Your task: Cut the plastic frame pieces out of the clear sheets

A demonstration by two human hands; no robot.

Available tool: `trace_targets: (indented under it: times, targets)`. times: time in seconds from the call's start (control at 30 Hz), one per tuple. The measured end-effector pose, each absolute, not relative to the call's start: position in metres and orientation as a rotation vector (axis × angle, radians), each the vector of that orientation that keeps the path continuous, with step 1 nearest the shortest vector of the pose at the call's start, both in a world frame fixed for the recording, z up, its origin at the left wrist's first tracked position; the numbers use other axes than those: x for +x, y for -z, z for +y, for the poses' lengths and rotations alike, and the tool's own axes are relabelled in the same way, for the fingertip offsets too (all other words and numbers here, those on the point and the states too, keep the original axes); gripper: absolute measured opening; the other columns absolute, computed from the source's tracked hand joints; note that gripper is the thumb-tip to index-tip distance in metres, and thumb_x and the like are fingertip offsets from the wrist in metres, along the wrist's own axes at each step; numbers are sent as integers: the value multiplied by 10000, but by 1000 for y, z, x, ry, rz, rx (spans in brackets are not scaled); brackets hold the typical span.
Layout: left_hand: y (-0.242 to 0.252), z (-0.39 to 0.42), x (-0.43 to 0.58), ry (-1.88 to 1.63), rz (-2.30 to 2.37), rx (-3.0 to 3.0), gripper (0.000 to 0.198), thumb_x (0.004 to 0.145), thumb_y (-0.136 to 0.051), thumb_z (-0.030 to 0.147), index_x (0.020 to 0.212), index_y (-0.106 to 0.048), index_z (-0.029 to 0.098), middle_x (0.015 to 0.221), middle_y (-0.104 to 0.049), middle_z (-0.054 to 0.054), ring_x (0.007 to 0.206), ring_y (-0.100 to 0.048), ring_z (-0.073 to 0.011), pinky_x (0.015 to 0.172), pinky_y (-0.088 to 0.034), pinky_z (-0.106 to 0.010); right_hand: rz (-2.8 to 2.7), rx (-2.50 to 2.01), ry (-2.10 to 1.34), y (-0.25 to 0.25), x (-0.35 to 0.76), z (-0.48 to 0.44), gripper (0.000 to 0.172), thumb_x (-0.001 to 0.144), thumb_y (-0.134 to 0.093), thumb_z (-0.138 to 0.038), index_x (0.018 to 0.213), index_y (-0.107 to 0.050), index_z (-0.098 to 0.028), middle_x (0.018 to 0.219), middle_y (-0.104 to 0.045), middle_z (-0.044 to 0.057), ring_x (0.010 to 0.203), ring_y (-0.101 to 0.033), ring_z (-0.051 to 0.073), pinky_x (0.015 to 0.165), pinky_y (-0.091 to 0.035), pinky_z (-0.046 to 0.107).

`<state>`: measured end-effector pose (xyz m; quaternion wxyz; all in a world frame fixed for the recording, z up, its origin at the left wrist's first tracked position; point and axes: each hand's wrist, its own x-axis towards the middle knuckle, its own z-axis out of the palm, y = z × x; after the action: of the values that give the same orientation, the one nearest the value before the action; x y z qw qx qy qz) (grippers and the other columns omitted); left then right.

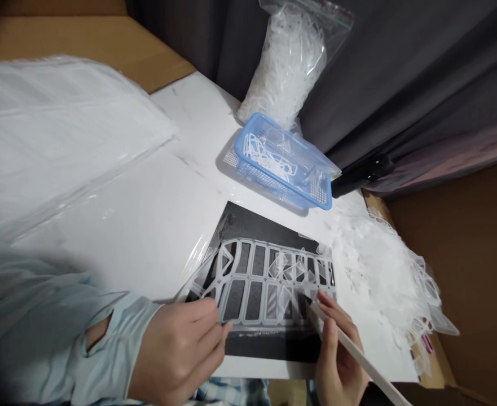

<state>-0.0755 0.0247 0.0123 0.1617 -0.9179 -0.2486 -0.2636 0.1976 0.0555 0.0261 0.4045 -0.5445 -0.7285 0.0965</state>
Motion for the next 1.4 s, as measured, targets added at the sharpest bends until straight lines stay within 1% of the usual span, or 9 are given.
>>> trace_targets:
  times: [0.07,0.17,0.3,0.4,0.47,0.63,0.83,1.1,1.4]
  targets:
    - [-14,29,-75,859,-703,-2597,234,803,-644,186,571,-613,189,527,-455,-20,481,-342,-166,509,-173,-359,-1930,-1341,-364,-26,201,49,210,1002,-508,-265,989,-693,-167,1111,-700,112,1096,-650,270,943,-517,416]
    - [-15,35,-75,932,-671,-2546,325,806,-646,182,495,-551,192,483,-391,-12,478,-314,-161,530,-153,-359,-2043,-1233,-565,-26,201,42,206,997,-503,-229,984,-705,-187,1033,-727,101,1003,-693,252,844,-572,369]
    - [-14,42,-77,1025,-699,-2643,306,837,-609,159,533,-579,172,583,-441,-22,577,-386,-164,569,-257,-359,-2093,-1161,-717,-27,188,37,218,998,-513,-260,974,-720,-196,1003,-741,109,947,-719,260,767,-608,350]
    - [-12,45,-77,1124,-611,-2669,204,852,-588,144,665,-669,160,800,-570,-51,771,-501,-180,722,-390,-359,-2119,-1115,-757,-26,179,36,205,993,-522,-257,1001,-721,-208,1017,-742,103,942,-724,253,769,-614,334]
    - [-8,45,-76,1163,-546,-2686,193,880,-565,172,743,-701,171,942,-630,-69,890,-544,-195,807,-425,-356,-2140,-1115,-759,-25,176,36,196,987,-525,-234,1026,-716,-217,1040,-739,95,956,-721,245,784,-612,323]
    - [6,35,-68,1131,-619,-2829,134,886,-572,225,803,-676,209,983,-684,-93,853,-594,-201,701,-467,-331,-2171,-1182,-755,-19,183,34,210,987,-502,-189,1056,-700,-214,1067,-731,86,1007,-706,239,843,-596,321]
    - [13,27,-62,1000,-788,-2823,124,876,-591,201,816,-697,187,933,-700,-121,847,-593,-203,740,-499,-350,-2216,-1189,-756,-18,183,33,231,992,-485,-151,1109,-664,-238,1122,-714,62,1070,-680,207,890,-573,288]
    - [9,33,-65,1118,-772,-2803,196,881,-547,122,787,-719,132,853,-691,-113,767,-556,-214,656,-459,-344,-2466,-1086,-539,-27,175,33,227,993,-482,-168,1167,-617,-223,1260,-658,90,1220,-590,247,911,-569,325]
    - [13,34,-61,1215,-772,-2773,207,866,-559,114,718,-702,134,771,-674,-87,716,-515,-200,594,-428,-336,-2513,-1117,-281,-15,181,34,340,1041,-413,-239,1348,-559,-238,1263,-631,90,1144,-622,216,934,-527,324]
